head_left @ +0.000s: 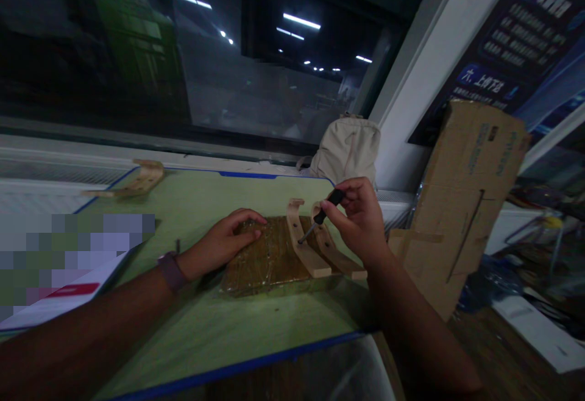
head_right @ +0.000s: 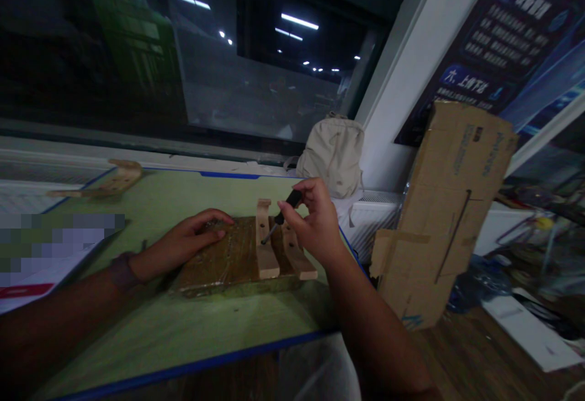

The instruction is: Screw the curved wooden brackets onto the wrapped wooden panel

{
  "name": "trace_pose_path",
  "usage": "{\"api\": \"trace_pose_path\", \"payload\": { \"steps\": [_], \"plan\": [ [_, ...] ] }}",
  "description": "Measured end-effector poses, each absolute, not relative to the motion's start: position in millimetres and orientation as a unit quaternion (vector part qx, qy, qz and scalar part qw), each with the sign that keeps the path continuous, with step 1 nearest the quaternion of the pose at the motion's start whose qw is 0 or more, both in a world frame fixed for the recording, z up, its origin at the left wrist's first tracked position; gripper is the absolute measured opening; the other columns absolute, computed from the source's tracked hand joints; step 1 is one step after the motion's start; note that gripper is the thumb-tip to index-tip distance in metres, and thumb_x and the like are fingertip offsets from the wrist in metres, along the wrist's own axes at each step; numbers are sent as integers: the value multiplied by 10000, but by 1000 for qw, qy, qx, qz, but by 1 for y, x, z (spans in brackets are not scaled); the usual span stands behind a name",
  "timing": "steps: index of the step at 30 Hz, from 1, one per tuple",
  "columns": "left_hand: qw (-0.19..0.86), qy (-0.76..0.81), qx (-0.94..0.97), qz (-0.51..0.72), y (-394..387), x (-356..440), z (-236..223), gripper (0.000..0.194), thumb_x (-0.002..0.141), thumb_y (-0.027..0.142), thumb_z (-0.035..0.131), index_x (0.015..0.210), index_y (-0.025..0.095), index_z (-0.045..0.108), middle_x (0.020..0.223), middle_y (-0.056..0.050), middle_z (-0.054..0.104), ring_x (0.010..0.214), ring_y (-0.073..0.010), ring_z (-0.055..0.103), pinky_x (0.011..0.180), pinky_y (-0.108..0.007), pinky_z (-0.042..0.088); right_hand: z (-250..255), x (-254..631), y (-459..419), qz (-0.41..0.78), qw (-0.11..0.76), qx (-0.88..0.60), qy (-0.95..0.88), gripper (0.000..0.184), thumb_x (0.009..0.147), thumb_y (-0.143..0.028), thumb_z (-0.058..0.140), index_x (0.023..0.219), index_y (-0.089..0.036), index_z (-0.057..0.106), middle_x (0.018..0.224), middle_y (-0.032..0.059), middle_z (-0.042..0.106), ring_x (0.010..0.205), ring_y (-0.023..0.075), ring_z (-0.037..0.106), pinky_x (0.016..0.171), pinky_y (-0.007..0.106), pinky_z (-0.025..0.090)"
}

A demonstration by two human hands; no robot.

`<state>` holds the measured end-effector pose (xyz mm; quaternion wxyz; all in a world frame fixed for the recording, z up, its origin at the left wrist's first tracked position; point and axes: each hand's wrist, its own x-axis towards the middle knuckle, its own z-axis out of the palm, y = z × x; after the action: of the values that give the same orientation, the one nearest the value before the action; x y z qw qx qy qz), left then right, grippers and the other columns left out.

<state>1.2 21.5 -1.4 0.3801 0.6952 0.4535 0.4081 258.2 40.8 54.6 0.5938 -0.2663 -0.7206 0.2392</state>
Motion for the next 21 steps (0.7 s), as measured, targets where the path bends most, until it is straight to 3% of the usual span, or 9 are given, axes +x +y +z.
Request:
{"api": "trace_pose_path", "payload": {
  "steps": [2,4,7,9,13,17,19,21],
  "plan": [
    [380,454,696,407,21,1,-1,222,856,368,621,1011,221,681,1015,-49,683,944,-244,628,858,-407,505,54,262,43,205,604,-284,-716,378,736,-305,838,924,-254,514,728,-74,573,609,91,590,548,219,493],
    [373,454,697,411,21,1,-1,223,849,367,629,1007,220,685,1038,-54,685,962,-250,628,868,-411,504,54,265,41,193,589,-259,-740,364,751,-336,831,978,-262,556,766,-54,598,656,109,614,598,247,526],
    [371,454,695,416,21,2,-1,227,844,371,638,1001,216,688,1030,-54,695,970,-254,632,860,-402,510,55,263,34,232,543,-198,-783,282,887,-369,693,1130,-278,582,1034,38,682,989,183,691,858,367,581],
    [374,456,693,416,21,2,-1,227,847,366,635,1007,213,687,1010,-50,699,949,-247,635,843,-387,513,55,261,32,277,530,-181,-781,218,944,-324,613,1151,-279,561,1165,64,681,1114,197,679,920,403,574],
    [372,453,699,410,21,1,-1,224,853,370,630,1006,217,689,983,-40,692,909,-238,632,817,-374,511,53,258,38,251,580,-247,-735,202,888,-278,683,1031,-256,542,961,11,681,868,150,702,772,324,574],
    [375,451,698,411,21,1,-1,223,861,364,624,1014,214,686,1001,-51,687,940,-246,629,841,-391,505,52,263,43,154,612,-290,-719,280,797,-282,771,937,-255,530,766,-50,569,674,118,585,632,268,515],
    [370,450,702,410,21,1,-1,227,863,364,620,1017,211,686,1041,-60,684,983,-255,626,880,-406,494,52,265,40,136,592,-257,-752,270,820,-306,753,1011,-267,566,819,-24,594,732,143,607,677,304,540],
    [364,448,706,410,22,1,-1,227,860,364,620,1017,213,686,1065,-61,684,1009,-260,623,906,-415,486,52,265,37,136,555,-217,-792,287,868,-325,700,1131,-287,590,993,37,642,944,200,650,838,395,565]
  ]
}}
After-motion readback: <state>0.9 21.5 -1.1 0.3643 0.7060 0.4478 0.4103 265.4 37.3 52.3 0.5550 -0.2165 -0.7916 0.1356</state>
